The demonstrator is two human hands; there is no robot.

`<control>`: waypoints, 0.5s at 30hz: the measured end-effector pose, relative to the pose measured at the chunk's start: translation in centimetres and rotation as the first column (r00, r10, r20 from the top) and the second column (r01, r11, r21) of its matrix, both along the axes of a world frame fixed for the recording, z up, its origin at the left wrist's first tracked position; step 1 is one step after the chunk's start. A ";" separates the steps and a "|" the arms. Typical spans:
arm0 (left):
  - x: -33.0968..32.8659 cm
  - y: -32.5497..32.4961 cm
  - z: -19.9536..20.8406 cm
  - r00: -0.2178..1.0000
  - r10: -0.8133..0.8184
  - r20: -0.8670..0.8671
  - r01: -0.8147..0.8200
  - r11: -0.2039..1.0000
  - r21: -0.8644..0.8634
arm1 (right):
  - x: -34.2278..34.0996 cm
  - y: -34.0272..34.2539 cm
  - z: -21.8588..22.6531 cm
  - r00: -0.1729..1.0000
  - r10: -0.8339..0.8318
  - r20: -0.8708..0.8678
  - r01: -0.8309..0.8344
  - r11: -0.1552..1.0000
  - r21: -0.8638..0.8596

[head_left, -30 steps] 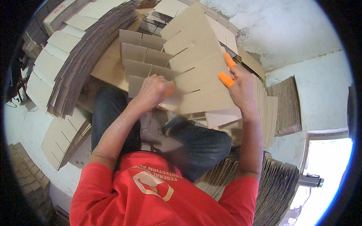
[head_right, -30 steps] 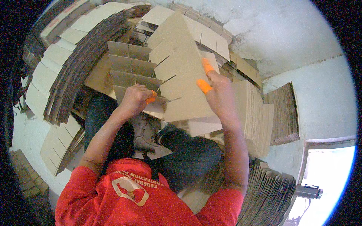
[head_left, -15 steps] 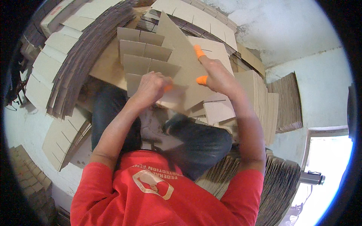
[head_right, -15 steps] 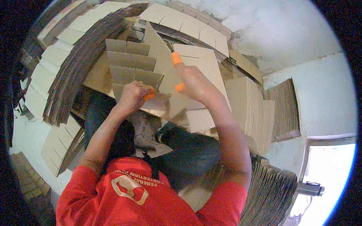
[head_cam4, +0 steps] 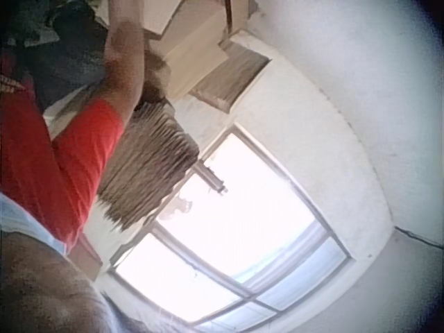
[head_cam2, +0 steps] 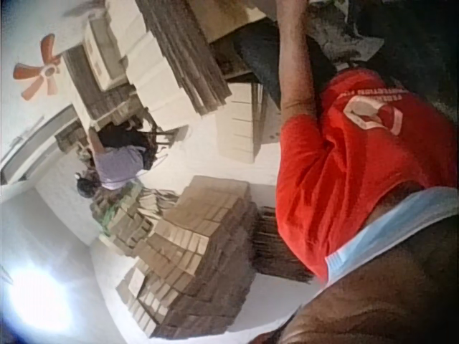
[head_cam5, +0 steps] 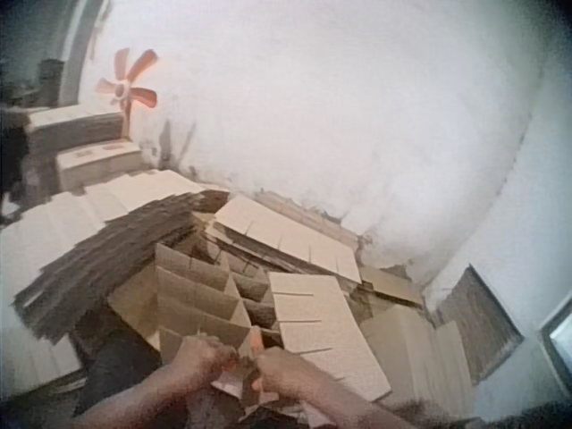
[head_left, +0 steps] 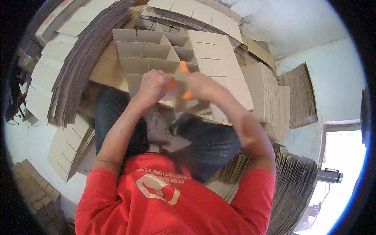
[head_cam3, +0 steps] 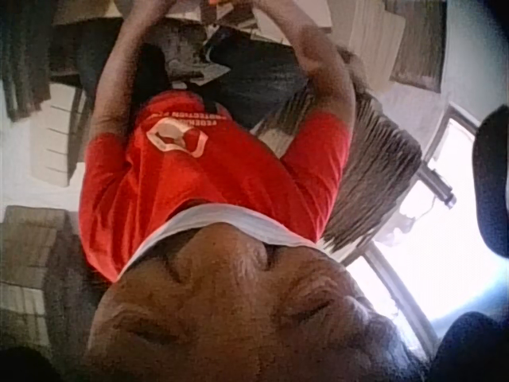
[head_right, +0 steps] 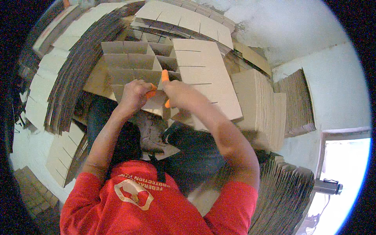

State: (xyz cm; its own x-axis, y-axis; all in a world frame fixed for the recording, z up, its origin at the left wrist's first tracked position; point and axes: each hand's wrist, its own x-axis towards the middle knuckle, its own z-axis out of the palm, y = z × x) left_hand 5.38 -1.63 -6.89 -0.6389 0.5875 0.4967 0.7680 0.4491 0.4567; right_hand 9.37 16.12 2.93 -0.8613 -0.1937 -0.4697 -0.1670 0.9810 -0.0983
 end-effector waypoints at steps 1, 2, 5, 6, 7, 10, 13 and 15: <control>0.0 -0.1 0.1 1.000 -0.002 0.005 0.002 1.000 0.000 | 0.1 0.4 -0.2 0.992 -0.019 -0.127 0.012 0.998 -0.058; -0.1 -0.1 0.3 1.000 -0.003 0.003 0.003 1.000 -0.002 | 0.4 1.0 -0.2 0.967 -0.044 -0.251 0.015 0.993 -0.116; 0.0 -0.7 0.4 1.000 -0.011 -0.009 0.011 1.000 0.020 | 1.4 4.7 0.7 0.679 -0.439 -0.589 0.146 0.866 -0.477; 0.1 -0.7 0.4 0.999 -0.030 -0.024 0.032 0.998 0.049 | 1.4 7.9 0.4 0.539 -0.459 -0.707 0.199 0.884 -0.422; 0.4 -0.4 0.4 0.998 -0.058 -0.037 0.061 0.995 0.082 | 1.7 11.6 -0.5 0.383 -0.450 -0.807 0.269 0.890 -0.369; 1.0 -0.7 1.4 0.996 -0.037 -0.086 0.047 0.991 0.121 | 3.4 18.3 -2.9 0.439 -0.384 -0.813 0.512 0.850 -0.125; 1.0 -1.0 1.7 0.998 -0.026 -0.064 0.033 0.994 0.107 | 4.0 21.7 -4.7 0.500 -0.824 -0.266 0.683 0.564 -0.465; 0.9 -1.1 1.4 0.998 -0.023 -0.057 0.030 0.993 0.113 | 4.6 21.2 -4.2 0.418 -0.906 -0.063 0.687 0.361 -0.631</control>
